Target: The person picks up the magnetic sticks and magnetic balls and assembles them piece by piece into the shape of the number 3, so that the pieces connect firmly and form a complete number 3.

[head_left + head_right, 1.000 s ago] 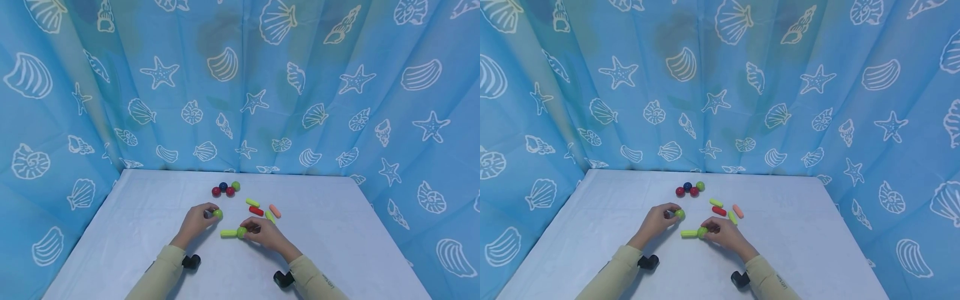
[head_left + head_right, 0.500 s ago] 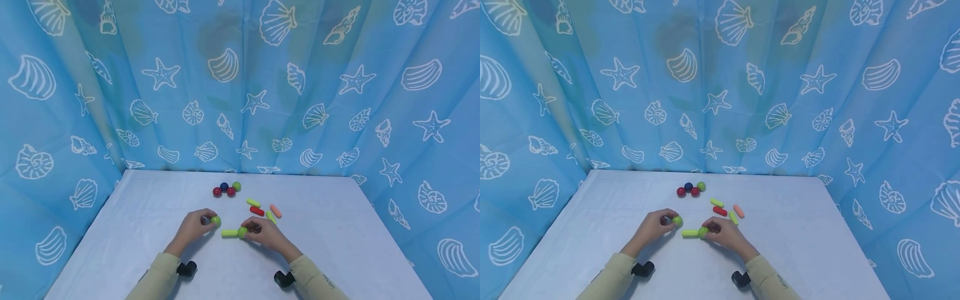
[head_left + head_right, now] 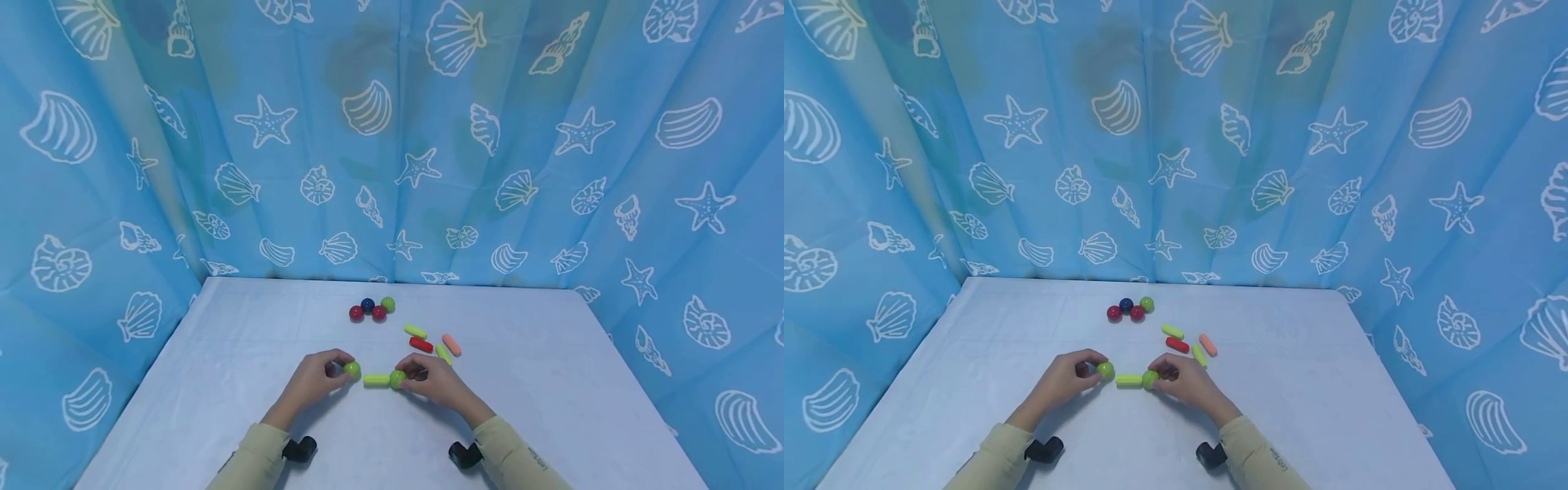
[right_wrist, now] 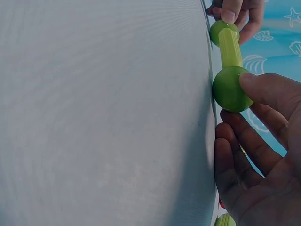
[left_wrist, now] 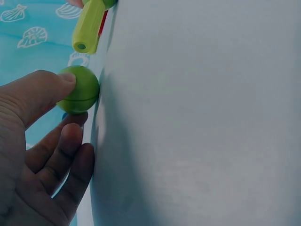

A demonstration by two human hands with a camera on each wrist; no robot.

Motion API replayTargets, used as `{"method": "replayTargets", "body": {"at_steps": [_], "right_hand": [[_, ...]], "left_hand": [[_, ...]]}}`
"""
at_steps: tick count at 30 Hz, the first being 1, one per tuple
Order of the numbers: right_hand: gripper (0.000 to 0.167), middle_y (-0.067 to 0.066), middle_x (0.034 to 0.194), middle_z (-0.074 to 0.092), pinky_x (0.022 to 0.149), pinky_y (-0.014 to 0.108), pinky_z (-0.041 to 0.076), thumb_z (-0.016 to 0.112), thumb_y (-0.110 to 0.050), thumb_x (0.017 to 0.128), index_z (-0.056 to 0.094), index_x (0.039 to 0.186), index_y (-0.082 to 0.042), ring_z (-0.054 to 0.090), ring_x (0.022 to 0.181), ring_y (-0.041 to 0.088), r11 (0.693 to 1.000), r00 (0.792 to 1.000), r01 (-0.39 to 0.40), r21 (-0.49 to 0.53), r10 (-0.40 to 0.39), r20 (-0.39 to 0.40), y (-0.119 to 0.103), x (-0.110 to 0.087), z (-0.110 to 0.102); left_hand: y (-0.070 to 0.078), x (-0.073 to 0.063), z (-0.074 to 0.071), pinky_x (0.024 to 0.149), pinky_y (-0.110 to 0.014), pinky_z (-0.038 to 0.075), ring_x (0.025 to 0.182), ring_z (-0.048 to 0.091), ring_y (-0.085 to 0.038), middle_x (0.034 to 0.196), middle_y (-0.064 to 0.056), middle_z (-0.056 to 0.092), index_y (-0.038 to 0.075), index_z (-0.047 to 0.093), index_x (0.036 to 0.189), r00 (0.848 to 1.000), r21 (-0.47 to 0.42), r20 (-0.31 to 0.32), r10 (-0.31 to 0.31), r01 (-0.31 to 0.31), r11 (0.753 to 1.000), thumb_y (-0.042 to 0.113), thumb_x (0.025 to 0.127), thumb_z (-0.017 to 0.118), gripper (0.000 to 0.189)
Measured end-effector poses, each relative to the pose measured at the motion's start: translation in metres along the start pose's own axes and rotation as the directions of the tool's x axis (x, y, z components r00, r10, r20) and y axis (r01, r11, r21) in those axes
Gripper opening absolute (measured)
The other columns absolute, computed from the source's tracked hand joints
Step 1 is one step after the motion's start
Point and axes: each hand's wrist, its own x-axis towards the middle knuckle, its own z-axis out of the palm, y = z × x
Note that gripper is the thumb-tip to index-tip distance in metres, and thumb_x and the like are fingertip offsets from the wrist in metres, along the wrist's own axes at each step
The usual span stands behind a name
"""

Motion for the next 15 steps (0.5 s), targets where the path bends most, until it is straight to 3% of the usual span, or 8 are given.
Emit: {"method": "replayTargets", "body": {"at_steps": [15], "right_hand": [[0.026,-0.011,0.103,0.067,0.085,0.029,0.055,0.080,-0.022,0.089,0.071,0.113,-0.023,0.062,0.093,0.011,1.000,1.000,-0.007,-0.013,0.007,-0.001,0.0002,0.0000,0.0003]], "left_hand": [[-0.0037,-0.0063,0.0010,0.066,-0.026,0.047,0.078,0.053,-0.014,0.095,0.010,0.066,0.021,0.072,0.113,0.998,-0.016,0.042,0.043,-0.042,0.999,0.020,0.088,0.081,0.027]]}}
